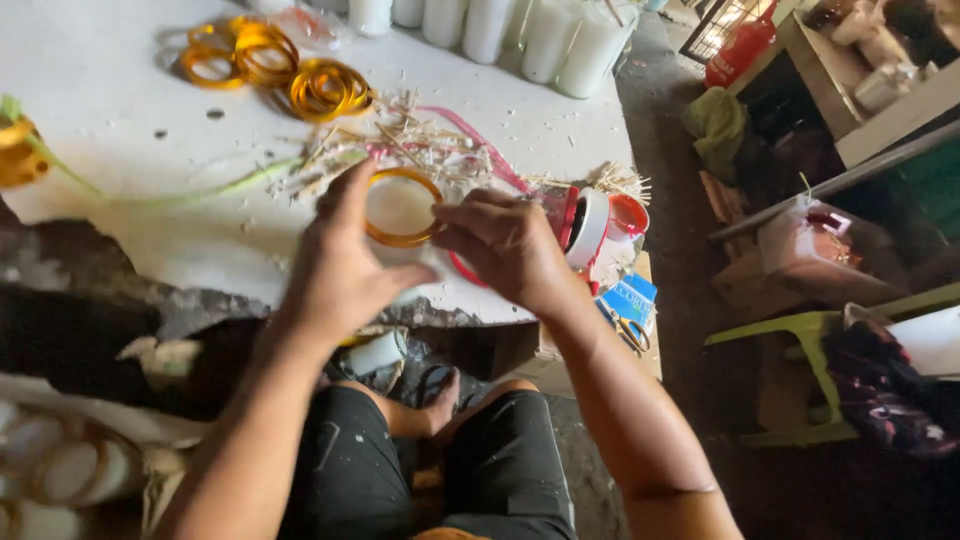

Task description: Assembling candles by fitting decorative gold rings onto glass jars, trimming wicks or excess material with scissors, and packing them into a box.

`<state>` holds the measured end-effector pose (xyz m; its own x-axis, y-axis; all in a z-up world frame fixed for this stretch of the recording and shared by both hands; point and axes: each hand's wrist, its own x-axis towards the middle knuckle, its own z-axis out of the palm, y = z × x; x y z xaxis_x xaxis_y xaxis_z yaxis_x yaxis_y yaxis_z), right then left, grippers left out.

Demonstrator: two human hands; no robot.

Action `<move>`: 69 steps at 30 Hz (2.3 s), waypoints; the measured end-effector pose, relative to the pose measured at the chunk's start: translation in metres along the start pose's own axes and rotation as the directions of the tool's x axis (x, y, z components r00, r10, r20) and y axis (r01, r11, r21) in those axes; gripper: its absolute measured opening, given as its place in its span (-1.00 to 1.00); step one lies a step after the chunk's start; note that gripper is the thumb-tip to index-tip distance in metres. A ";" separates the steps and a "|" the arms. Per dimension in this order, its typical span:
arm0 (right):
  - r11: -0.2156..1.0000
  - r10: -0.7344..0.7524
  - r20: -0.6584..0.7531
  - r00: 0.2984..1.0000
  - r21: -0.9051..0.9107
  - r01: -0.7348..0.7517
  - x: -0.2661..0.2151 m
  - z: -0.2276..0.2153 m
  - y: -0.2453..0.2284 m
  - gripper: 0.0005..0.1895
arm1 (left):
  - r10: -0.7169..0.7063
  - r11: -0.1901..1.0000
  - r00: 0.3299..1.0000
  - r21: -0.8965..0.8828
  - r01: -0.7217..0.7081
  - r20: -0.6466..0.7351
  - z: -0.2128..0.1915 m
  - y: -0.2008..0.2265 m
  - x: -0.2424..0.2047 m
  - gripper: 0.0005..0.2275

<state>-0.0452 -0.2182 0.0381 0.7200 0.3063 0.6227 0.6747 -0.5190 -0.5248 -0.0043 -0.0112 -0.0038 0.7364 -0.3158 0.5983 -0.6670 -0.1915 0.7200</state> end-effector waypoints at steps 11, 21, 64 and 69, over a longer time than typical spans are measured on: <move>0.956 0.194 -0.246 0.950 -0.171 -0.240 -0.056 0.013 -0.035 -0.90 | 0.090 0.986 0.989 0.150 -0.072 -0.117 0.022 -0.002 0.004 -0.13; 0.986 0.138 -0.287 0.948 -0.056 -0.160 -0.023 0.004 0.022 -0.86 | 0.145 0.989 0.987 0.031 -0.143 -0.071 0.017 -0.025 0.009 -0.17; 0.872 0.468 -0.439 0.767 0.372 -0.318 -0.013 0.055 -0.008 -0.65 | -0.145 0.874 0.978 -0.483 0.055 -0.151 0.023 -0.018 0.004 -0.60; 0.894 0.438 -0.425 0.792 0.301 -0.332 -0.016 0.036 0.013 -0.79 | -0.306 0.884 0.934 -0.420 0.207 -0.183 0.042 0.005 -0.027 -0.24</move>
<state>-0.0422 -0.2010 0.0009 0.7965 -0.3239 0.5106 0.4128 -0.3256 -0.8506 -0.0326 -0.0424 -0.0311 0.9126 -0.0662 0.4034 -0.3899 0.1554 0.9076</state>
